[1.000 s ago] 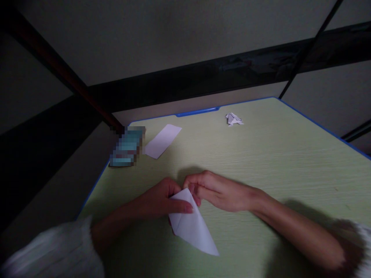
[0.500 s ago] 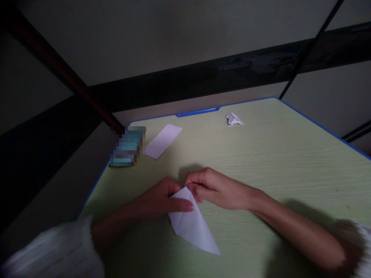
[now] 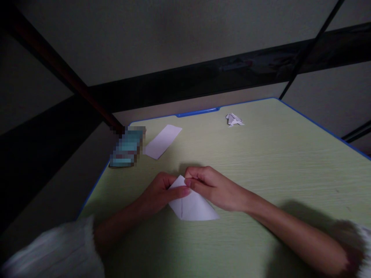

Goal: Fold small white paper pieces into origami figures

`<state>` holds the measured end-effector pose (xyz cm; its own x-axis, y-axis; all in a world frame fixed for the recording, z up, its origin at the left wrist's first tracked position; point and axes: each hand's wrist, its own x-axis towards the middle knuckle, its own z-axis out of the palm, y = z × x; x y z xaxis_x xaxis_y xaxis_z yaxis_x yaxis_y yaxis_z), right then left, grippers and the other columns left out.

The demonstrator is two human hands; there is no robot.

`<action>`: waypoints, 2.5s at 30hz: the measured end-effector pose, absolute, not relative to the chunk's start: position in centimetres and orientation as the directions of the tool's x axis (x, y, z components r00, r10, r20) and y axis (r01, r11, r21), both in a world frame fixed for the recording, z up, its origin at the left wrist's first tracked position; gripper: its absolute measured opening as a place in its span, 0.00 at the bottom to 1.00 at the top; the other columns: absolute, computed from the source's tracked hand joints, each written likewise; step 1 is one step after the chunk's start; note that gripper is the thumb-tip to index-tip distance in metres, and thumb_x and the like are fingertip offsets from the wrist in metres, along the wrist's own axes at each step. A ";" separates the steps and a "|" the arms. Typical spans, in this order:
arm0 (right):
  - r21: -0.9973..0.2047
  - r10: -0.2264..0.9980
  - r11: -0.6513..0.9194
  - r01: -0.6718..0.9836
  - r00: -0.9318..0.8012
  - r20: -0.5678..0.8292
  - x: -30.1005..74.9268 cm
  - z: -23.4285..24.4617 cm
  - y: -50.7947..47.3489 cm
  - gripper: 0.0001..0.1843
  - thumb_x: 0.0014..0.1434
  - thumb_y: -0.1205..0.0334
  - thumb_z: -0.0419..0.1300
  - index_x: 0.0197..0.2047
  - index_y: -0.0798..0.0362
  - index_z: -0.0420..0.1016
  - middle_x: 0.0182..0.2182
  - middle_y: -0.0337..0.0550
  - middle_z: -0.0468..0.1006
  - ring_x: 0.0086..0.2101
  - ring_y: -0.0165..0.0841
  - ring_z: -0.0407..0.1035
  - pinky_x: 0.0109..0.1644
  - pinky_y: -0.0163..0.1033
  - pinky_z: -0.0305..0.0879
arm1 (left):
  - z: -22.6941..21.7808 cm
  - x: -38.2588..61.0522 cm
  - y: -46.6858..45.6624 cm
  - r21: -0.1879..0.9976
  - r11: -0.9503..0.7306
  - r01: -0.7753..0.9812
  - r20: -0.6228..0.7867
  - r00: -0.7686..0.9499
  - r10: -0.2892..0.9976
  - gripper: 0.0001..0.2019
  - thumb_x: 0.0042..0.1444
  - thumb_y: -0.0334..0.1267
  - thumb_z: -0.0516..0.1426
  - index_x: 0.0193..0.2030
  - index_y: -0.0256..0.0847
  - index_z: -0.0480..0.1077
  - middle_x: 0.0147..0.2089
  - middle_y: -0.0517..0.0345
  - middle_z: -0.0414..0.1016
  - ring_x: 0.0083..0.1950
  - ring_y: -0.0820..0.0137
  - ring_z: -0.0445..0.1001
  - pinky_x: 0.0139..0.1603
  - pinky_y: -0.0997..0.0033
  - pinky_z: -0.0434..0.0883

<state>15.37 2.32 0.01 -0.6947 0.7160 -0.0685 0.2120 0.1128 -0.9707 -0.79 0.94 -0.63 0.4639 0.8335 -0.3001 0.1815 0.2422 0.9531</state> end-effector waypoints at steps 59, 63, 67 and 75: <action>-0.973 0.837 0.135 0.186 -0.547 0.011 16.0 0.7 2.7 0.16 0.57 0.61 0.45 0.19 0.54 0.56 0.13 0.31 0.58 0.15 0.21 0.51 0.18 0.29 0.48 | -0.8 -1.4 1.5 0.987 -0.084 0.135 0.110 -0.193 0.975 0.18 0.46 0.42 0.53 0.13 0.37 0.53 0.16 0.66 0.47 0.20 0.79 0.47 0.20 0.77 0.49; -0.993 0.901 0.073 0.090 -0.433 0.027 16.1 0.7 2.8 0.13 0.54 0.64 0.46 0.19 0.54 0.55 0.11 0.31 0.59 0.14 0.22 0.50 0.17 0.29 0.47 | -1.1 -1.8 2.0 0.992 -0.125 0.033 0.129 -0.315 0.940 0.17 0.47 0.41 0.54 0.15 0.38 0.53 0.18 0.66 0.48 0.22 0.79 0.49 0.21 0.78 0.50; -1.000 0.930 0.008 -0.018 -0.367 0.014 15.5 0.5 2.7 0.06 0.52 0.65 0.51 0.25 0.54 0.58 0.18 0.35 0.66 0.19 0.23 0.58 0.21 0.29 0.54 | -1.2 -1.5 2.0 0.989 -0.128 -0.072 0.090 -0.389 0.917 0.17 0.49 0.43 0.52 0.16 0.38 0.53 0.19 0.66 0.48 0.23 0.78 0.51 0.22 0.79 0.52; -0.993 0.905 -0.104 -0.063 -0.420 -0.068 13.4 0.2 1.6 0.10 0.44 0.65 0.61 0.27 0.57 0.63 0.16 0.33 0.67 0.17 0.22 0.61 0.21 0.29 0.58 | -1.4 0.0 0.4 0.987 -0.104 -0.120 0.091 -0.108 0.990 0.12 0.49 0.39 0.54 0.19 0.35 0.64 0.22 0.63 0.60 0.25 0.79 0.59 0.25 0.79 0.59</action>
<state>13.39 1.57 0.16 -0.4203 0.9049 -0.0678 -0.0630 -0.1036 -0.9926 -0.01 0.43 -1.42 -0.1082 0.9899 0.0914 -0.1204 -0.1043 0.9872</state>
